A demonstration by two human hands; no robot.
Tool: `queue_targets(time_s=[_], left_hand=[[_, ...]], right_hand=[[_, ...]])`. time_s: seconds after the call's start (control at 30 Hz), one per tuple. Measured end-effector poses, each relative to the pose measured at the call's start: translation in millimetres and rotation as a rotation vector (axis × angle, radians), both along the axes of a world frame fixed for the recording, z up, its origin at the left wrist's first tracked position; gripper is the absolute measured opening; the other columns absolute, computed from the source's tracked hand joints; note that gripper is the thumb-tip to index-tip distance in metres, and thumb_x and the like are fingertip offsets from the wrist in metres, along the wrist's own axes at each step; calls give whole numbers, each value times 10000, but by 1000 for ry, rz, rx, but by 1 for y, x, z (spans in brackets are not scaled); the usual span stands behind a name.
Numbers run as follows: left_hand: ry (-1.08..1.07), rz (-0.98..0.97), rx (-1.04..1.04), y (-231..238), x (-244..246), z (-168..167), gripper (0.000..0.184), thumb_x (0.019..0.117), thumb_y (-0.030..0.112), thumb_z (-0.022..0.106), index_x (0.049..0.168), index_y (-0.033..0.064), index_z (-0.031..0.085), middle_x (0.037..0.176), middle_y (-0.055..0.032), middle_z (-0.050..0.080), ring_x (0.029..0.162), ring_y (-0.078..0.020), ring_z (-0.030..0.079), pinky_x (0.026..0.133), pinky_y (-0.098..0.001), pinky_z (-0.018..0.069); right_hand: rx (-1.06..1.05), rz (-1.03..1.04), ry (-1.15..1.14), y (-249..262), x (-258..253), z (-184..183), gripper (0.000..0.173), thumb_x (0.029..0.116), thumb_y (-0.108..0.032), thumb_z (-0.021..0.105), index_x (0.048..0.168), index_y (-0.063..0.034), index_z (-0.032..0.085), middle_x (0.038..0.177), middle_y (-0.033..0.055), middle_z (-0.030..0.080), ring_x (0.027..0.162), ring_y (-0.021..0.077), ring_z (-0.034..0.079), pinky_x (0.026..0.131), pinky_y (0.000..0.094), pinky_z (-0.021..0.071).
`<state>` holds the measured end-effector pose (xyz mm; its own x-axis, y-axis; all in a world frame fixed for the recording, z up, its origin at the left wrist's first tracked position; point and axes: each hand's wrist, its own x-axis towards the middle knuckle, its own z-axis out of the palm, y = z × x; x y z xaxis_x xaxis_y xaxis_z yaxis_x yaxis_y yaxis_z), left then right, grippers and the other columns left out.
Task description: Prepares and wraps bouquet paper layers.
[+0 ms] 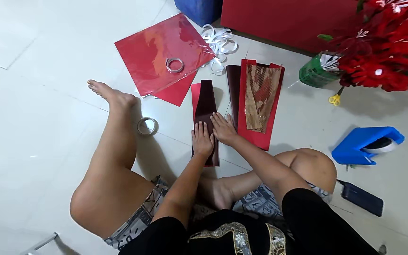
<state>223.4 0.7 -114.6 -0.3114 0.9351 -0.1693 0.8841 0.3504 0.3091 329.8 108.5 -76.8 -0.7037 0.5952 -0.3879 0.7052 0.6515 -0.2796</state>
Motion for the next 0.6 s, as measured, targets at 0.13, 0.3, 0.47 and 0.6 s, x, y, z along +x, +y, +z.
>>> queue_targets(time_s=[0.13,0.3,0.47,0.6], left_hand=[[48,8,4,0,2,0,756,1033,559,352,1610,72,322,1682,-185,261,1558,-412,221,1211,-662,168],[53,13,-12,1,1,0,767,1025,577,341,1613,86,322,1686,-169,260,1560,-409,216,1212,-649,178],[41,16,-13,0,1,0,761,1024,573,350,1612,89,328,1680,-168,278,1555,-406,233,1221,-638,181],[29,19,-15,1,1,2,754,1020,564,363,1606,89,343,1671,-177,296,1547,-419,250,1213,-651,190]], right_hand=[[16,-61,-27,33,-22,12,617,1114,-422,333,1648,-121,264,1735,92,161,1611,303,47,1233,697,-21],[52,-119,-11,72,-46,11,697,1085,-527,405,1655,-157,252,1736,80,162,1606,325,77,1227,708,2],[79,-127,5,112,-63,-3,740,1067,-594,386,1665,-189,224,1746,90,98,1609,333,40,1214,735,4],[82,-135,-28,137,-69,3,765,1064,-608,381,1670,-178,196,1745,110,84,1607,352,24,1213,736,23]])
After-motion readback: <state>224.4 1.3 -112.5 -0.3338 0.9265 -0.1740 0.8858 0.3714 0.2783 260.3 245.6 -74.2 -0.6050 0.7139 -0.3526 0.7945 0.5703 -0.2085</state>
